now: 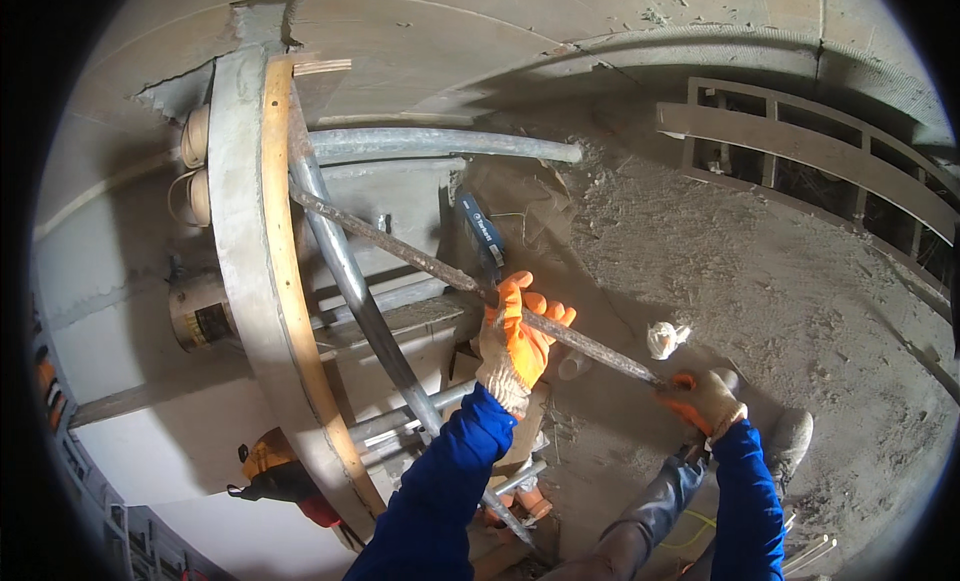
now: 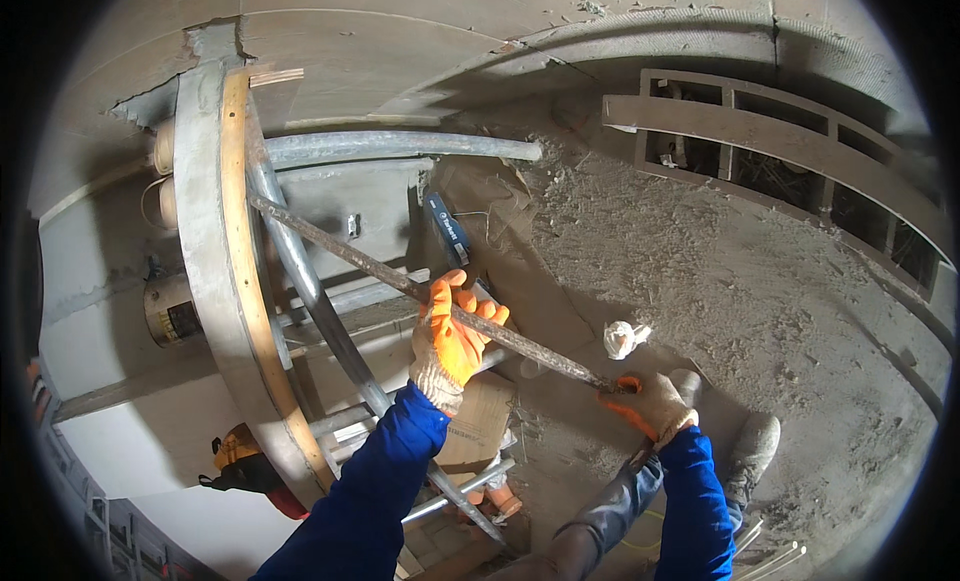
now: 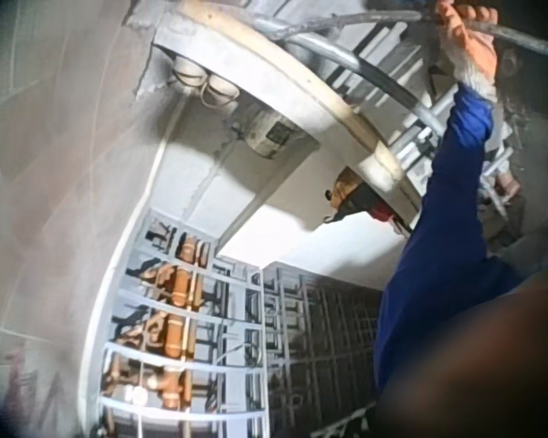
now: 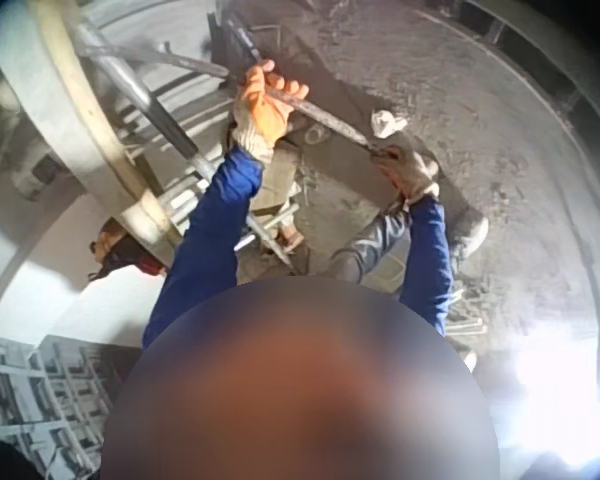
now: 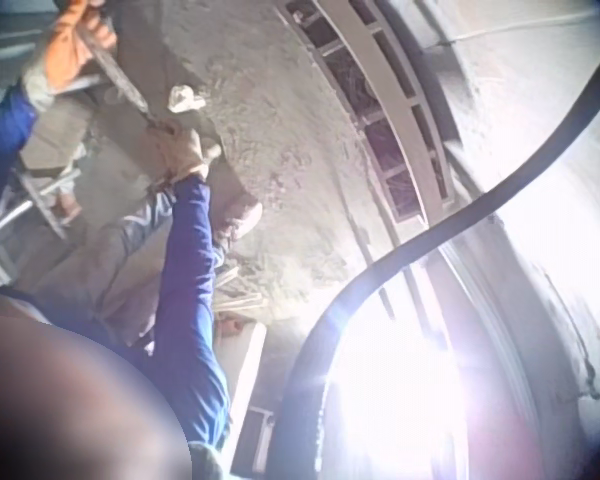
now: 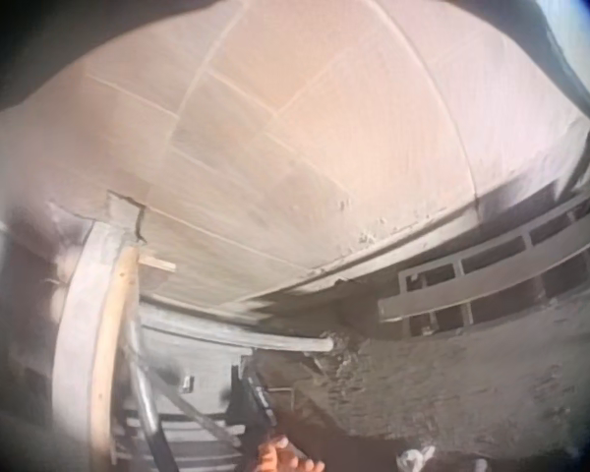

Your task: The person assembles a metal frame by positioning metal poles and securing them to a wooden workbench using a cordless drill. They repeatedly position, drill, and adjust the poles, then handle a wooden plank and a curved metal rod.

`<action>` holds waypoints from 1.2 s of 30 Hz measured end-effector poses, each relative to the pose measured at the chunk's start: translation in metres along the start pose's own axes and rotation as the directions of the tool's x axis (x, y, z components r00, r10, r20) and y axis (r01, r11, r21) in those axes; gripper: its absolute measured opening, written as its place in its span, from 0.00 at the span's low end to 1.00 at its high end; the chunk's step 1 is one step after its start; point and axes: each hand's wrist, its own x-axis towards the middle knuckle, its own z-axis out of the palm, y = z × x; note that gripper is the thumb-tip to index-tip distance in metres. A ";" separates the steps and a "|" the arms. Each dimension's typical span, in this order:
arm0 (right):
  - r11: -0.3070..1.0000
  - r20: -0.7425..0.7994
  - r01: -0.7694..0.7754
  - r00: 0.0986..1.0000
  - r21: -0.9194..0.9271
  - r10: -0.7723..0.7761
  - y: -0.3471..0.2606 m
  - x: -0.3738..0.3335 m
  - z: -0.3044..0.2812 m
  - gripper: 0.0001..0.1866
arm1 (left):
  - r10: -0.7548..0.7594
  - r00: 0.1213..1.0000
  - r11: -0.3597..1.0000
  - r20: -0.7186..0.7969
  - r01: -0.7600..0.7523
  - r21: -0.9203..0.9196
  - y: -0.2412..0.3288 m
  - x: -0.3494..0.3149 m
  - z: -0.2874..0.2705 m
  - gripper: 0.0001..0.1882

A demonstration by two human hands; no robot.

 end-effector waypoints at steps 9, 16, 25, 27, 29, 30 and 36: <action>0.962 0.266 -0.083 0.964 0.259 0.012 0.028 0.008 0.059 0.23 | -0.001 1.000 0.995 -0.026 0.004 0.097 0.005 -0.013 -0.038 0.16; 0.946 0.477 -0.264 0.867 0.188 0.147 0.041 -0.004 0.106 0.21 | 0.018 0.999 0.979 -0.029 -0.011 0.206 0.019 -0.036 -0.058 0.16; 0.977 0.284 -0.171 0.950 0.124 0.131 0.025 -0.018 0.078 0.22 | 0.050 0.996 0.992 0.081 -0.058 0.113 0.011 -0.028 -0.047 0.19; 0.994 0.227 -0.065 0.973 0.083 0.045 0.023 -0.025 0.075 0.22 | 0.044 0.996 0.996 0.082 -0.050 0.073 0.012 -0.031 -0.042 0.17; 0.999 0.204 -0.038 0.978 0.013 0.035 0.025 -0.037 0.074 0.24 | 0.024 0.997 0.999 0.075 -0.027 0.031 0.013 -0.039 -0.035 0.16; 0.999 0.206 -0.045 0.977 -0.026 0.049 0.028 -0.044 0.074 0.24 | 0.015 0.998 1.000 0.058 -0.017 0.023 0.013 -0.045 -0.031 0.15; 0.965 0.113 -0.236 0.962 -0.115 0.248 0.062 -0.098 0.053 0.25 | -0.086 0.982 0.995 0.168 0.092 -0.029 -0.026 -0.092 0.002 0.11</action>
